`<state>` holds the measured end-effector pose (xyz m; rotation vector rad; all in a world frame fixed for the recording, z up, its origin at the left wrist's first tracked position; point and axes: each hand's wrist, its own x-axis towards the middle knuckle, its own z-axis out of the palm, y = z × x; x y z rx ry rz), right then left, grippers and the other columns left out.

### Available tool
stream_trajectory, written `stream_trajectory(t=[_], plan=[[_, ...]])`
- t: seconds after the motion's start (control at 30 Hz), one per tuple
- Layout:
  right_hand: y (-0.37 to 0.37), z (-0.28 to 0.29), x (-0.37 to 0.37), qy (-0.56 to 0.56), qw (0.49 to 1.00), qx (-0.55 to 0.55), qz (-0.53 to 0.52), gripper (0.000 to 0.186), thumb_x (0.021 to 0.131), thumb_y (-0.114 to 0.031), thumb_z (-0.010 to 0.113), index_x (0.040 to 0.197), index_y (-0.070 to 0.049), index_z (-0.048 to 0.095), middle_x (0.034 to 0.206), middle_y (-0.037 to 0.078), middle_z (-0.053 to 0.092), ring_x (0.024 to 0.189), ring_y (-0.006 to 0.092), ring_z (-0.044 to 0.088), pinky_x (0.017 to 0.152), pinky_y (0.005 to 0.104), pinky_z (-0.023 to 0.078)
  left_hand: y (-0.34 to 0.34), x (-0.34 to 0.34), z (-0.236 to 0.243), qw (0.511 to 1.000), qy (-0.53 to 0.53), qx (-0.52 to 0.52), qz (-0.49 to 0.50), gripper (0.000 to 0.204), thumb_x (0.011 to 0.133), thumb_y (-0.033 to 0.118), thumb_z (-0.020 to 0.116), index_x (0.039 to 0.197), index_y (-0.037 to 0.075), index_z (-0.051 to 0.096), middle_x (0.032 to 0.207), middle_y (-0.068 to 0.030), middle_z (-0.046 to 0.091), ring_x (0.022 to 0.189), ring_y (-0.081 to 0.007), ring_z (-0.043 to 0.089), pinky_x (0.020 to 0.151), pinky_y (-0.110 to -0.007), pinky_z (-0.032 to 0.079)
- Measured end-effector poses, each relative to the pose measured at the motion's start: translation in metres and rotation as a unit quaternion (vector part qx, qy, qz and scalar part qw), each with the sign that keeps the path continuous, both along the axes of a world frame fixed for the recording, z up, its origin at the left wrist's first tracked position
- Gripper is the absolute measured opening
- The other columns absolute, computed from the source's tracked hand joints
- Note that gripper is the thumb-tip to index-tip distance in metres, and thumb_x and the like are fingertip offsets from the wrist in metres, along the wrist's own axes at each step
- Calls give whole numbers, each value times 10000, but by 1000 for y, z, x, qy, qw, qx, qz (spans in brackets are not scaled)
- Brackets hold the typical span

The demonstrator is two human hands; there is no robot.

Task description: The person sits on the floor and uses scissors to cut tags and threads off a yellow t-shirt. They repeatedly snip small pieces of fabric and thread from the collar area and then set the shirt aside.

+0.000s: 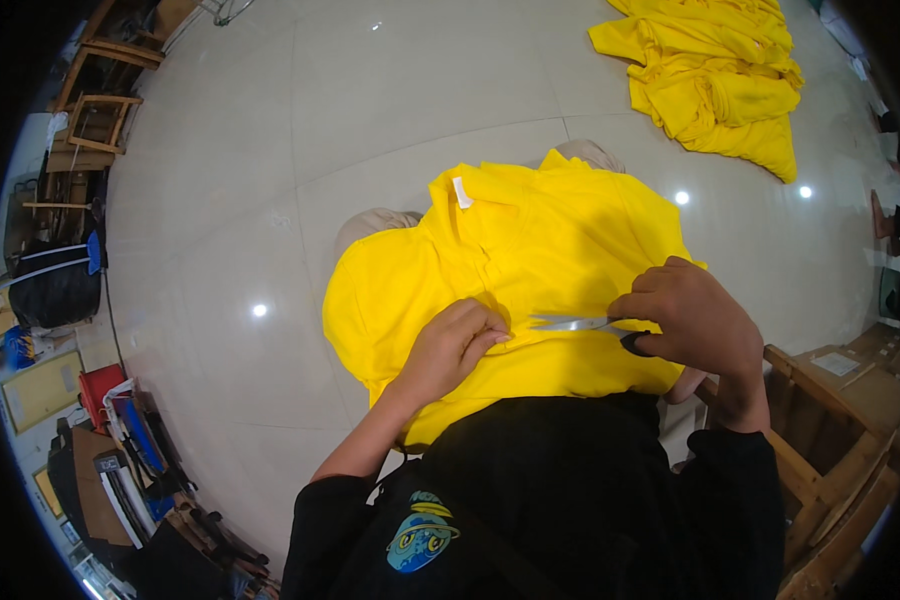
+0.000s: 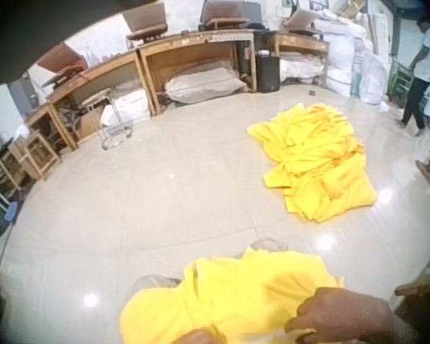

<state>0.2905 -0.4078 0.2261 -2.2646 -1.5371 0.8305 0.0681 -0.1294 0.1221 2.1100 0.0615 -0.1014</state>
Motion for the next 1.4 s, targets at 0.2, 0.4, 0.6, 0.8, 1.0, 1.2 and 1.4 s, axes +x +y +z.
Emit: stream_trajectory(t=[0.2,0.4,0.6,0.8,1.0,1.2,1.4], plan=[[18,0,-9,-43,997,-35,58,366,809,-147,949,1159,-150,841,1010,47,790,1004,272,743,981,416,543,5,4,7,998,37,-40,7,117,1104,133,753,1138,28,713,1116,-144,739,1050,-356,735,931,-404,581],[30,-4,-9,-54,991,-66,98,351,823,-178,950,1153,-139,837,1010,58,793,985,269,739,980,419,534,9,4,11,999,33,-38,8,106,1114,124,741,1149,29,712,1126,-133,717,1052,-342,730,928,-399,577],[33,-14,-7,-33,995,-20,93,214,895,-179,924,1069,-101,826,938,123,807,940,307,774,967,432,553,13,7,17,1000,13,-25,-9,97,1110,113,744,1154,29,724,1141,-122,677,1050,-327,721,921,-400,574],[29,-11,-2,-6,997,-24,73,209,904,-207,915,1067,-108,831,932,117,805,932,300,769,995,439,537,17,9,17,999,30,-33,0,58,1086,83,770,1101,37,740,1133,-118,680,1014,-285,690,902,-353,549],[29,-17,-2,6,997,-15,77,239,908,-207,903,1119,-125,827,952,105,806,952,292,758,1002,432,522,16,11,21,997,46,-54,7,62,1088,86,771,1110,34,744,1126,-113,680,998,-279,687,888,-359,545],[36,-26,-9,-8,996,18,91,250,893,-223,916,1104,-133,815,944,76,800,967,274,768,989,430,520,20,14,23,998,49,-42,-7,109,1104,118,763,1150,20,747,1147,-123,686,1041,-301,713,927,-380,566],[38,-32,-18,-42,994,21,94,263,860,-184,933,1107,-153,846,919,39,790,927,229,756,991,407,519,20,15,22,998,41,-37,-6,110,1099,116,764,1141,17,741,1138,-122,681,1039,-305,711,927,-383,566]])
